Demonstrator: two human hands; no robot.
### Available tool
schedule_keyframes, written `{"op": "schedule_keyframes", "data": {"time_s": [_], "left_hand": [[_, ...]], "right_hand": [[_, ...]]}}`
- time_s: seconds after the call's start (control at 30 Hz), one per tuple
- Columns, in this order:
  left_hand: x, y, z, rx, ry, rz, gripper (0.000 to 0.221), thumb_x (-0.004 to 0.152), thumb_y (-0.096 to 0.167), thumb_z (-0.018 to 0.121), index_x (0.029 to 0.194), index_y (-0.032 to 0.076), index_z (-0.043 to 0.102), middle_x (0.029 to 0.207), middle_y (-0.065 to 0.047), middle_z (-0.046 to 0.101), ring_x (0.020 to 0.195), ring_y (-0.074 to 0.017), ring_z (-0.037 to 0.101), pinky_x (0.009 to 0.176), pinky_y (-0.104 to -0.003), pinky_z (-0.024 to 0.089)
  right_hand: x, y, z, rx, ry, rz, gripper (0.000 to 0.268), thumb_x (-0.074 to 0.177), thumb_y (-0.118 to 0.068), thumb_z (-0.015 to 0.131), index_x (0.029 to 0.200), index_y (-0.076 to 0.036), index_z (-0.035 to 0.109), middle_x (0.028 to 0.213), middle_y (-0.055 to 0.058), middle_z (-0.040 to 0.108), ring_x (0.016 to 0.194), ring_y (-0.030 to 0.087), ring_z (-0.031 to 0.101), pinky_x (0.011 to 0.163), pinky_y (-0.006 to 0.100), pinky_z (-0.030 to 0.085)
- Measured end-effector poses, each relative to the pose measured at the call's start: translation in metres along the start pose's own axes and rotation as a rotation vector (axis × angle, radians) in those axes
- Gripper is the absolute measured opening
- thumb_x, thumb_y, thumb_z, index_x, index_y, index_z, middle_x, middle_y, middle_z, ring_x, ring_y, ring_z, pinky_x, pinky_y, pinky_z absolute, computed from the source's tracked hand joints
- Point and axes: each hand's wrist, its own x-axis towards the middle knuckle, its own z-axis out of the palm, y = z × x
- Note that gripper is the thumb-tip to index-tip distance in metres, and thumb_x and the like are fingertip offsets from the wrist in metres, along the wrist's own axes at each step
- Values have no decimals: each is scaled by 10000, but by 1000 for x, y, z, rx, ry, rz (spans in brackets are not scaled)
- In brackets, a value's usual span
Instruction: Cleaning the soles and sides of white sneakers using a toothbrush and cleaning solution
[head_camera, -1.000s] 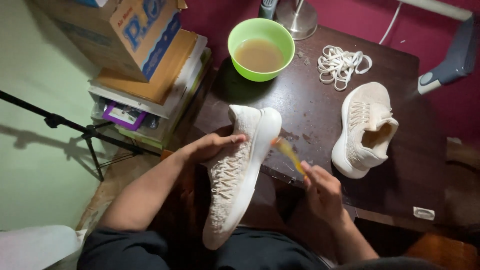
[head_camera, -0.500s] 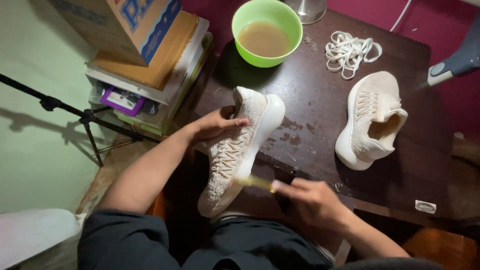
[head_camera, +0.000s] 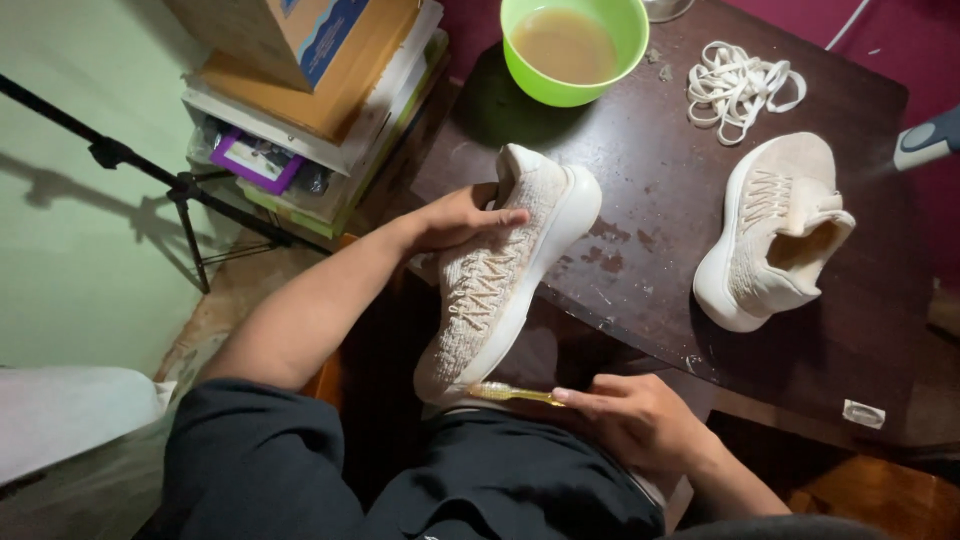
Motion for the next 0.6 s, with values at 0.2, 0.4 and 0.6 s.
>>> {"op": "schedule_keyframes", "data": {"time_s": [0.2,0.4,0.6], "left_hand": [[-21,27,14,272,107,-84,789,642,630,699,1250,132,631,1208,-47,694,1073,-164,649,980,-308,551],[-22,26,18,248,146,-60,1033,587,678,686,1440,113,547,1429,-88,645,1294,-218,614,1139,-356,461],[-25,27,20,309,142,-87,901,625,635,695,1356,115,608,1327,-79,698,1149,-193,671,1012,-328,533]], "right_hand": [[0,-15,5,43,85,128,494,961,-133,439,1432,-151,587,840,64,586,638,230,567,618,323,484],[-17,-6,9,-284,272,237,549,934,-47,494,1445,-228,576,865,-3,597,581,197,555,527,318,477],[0,-18,-6,42,152,-27,419,987,-110,442,1346,-151,654,695,51,517,510,213,455,485,348,375]]}}
